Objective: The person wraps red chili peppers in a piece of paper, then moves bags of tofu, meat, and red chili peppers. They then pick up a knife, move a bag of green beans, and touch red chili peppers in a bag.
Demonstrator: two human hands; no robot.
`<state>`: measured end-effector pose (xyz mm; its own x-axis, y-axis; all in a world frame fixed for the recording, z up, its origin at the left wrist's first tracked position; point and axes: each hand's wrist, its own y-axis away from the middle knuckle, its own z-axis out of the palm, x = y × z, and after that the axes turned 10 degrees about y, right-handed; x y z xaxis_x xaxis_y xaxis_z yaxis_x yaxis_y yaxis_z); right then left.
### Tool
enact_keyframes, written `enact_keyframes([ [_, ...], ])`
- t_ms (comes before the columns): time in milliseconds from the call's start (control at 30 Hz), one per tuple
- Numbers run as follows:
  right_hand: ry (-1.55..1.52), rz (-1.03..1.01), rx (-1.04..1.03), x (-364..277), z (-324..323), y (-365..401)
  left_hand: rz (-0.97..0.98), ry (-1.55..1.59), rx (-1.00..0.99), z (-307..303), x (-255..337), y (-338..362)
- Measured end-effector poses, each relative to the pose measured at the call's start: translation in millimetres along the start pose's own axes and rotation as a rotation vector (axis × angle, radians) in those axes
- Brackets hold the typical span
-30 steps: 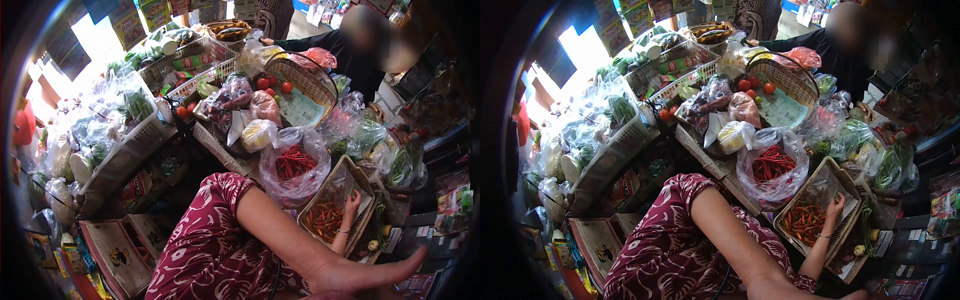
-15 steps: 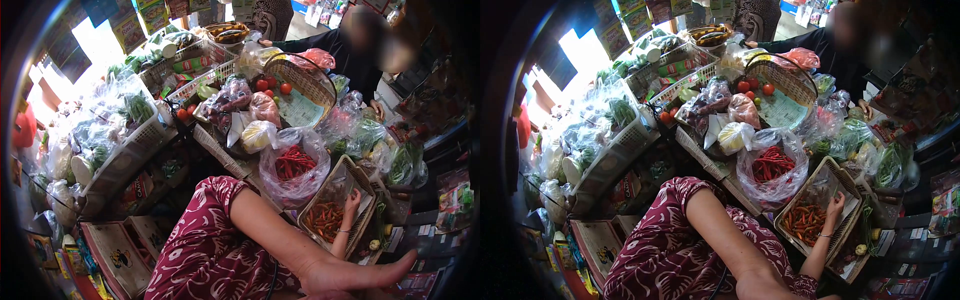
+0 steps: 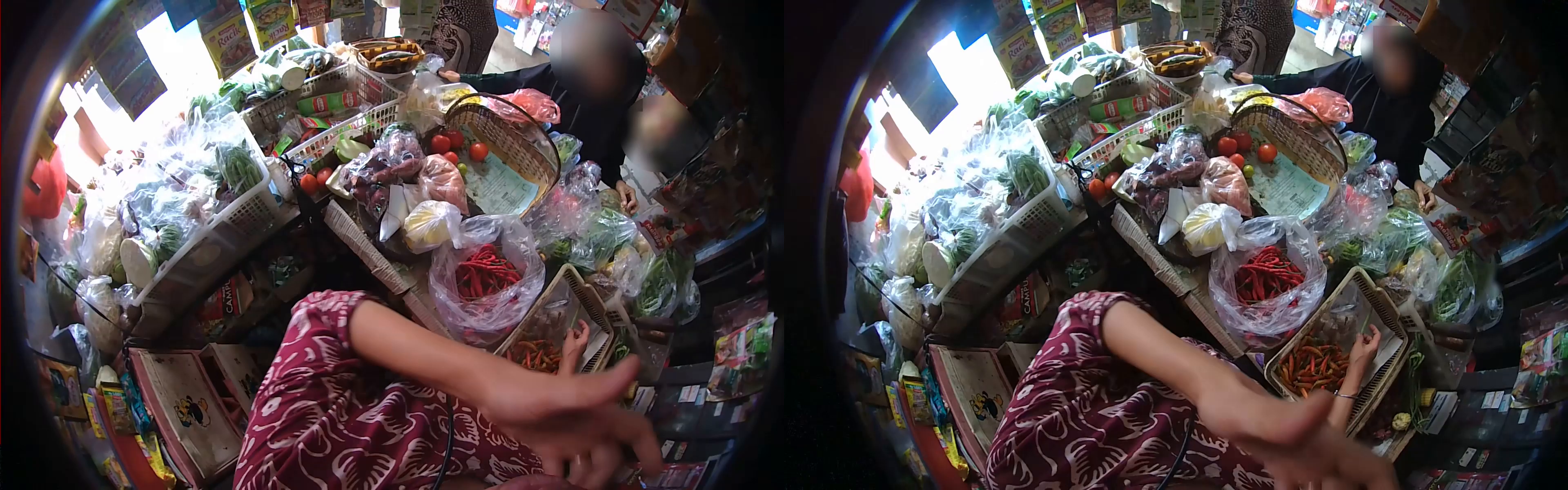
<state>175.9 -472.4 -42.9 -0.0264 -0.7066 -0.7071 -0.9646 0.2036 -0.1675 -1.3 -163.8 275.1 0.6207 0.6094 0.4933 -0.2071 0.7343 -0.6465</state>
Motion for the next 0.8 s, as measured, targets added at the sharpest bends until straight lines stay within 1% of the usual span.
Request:
enact_keyframes([
  [33, -0.013, -0.008, -0.003, 0, 1, -2, 0.002, -0.104, 0.040, -7, 6, 10],
  [67, 0.050, 0.068, -0.025, 4, 1, -6, 0.073, -0.340, 0.105, -14, 16, 23],
  [100, 0.043, 0.058, -0.025, 12, -1, -8, 0.146, -0.576, 0.170, -17, 28, 41],
  [133, 0.046, -0.011, 0.043, -15, -11, 4, 0.222, -0.686, 0.354, -16, 37, 62],
  [167, 0.047, -0.081, 0.111, -29, -14, 7, 0.276, -0.809, 0.553, -14, 46, 89],
  [200, 0.074, -0.104, 0.191, -22, -11, 3, 0.359, -0.947, 0.825, -1, 54, 111],
  [233, 0.081, -0.106, 0.230, -39, -15, 7, 0.488, -1.113, 1.161, -1, 55, 140],
  [267, 0.118, -0.168, 0.265, -40, -14, 4, 0.606, -1.376, 1.381, -2, 60, 176],
  [300, 0.154, -0.230, 0.298, -36, -13, 4, 0.658, -1.459, 1.686, 5, 60, 206],
  [333, 0.195, -0.181, 0.224, -28, -13, 2, 0.784, -1.606, 1.855, 10, 57, 235],
  [367, 0.258, -0.180, 0.180, -36, -14, 8, 0.804, -1.727, 2.157, 11, 47, 286],
  [400, 0.473, -0.177, 0.093, -25, -14, 11, 0.609, -2.058, 2.330, 25, 42, 319],
  [433, 0.681, -0.201, -0.012, -18, -5, 11, 0.382, -2.298, 2.744, 43, 31, 364],
  [500, 0.580, -0.105, 0.017, -21, 0, 9, 0.274, -1.997, 3.125, 59, 28, 378],
  [533, 0.571, -0.079, -0.013, -25, -1, 10, 0.239, -1.919, 3.167, 64, 26, 397],
  [567, 0.590, -0.117, -0.040, -16, 0, 5, 0.206, -1.843, 3.200, 67, 23, 413],
  [600, 0.564, -0.104, -0.039, -8, 3, 2, 0.107, -1.948, 3.180, 65, 19, 425],
  [633, 0.538, -0.088, -0.035, -11, 2, 3, 0.101, -1.943, 3.189, 63, 15, 431],
  [700, 0.539, -0.095, -0.034, -18, 1, 7, -0.035, -2.274, 3.070, 58, 11, 440],
  [733, 0.539, -0.104, -0.028, -21, -1, 8, -0.057, -2.376, 3.038, 58, 14, 443],
  [800, 0.510, -0.072, -0.042, -26, -3, 8, -0.073, -2.389, 3.043, 53, 16, 444],
])
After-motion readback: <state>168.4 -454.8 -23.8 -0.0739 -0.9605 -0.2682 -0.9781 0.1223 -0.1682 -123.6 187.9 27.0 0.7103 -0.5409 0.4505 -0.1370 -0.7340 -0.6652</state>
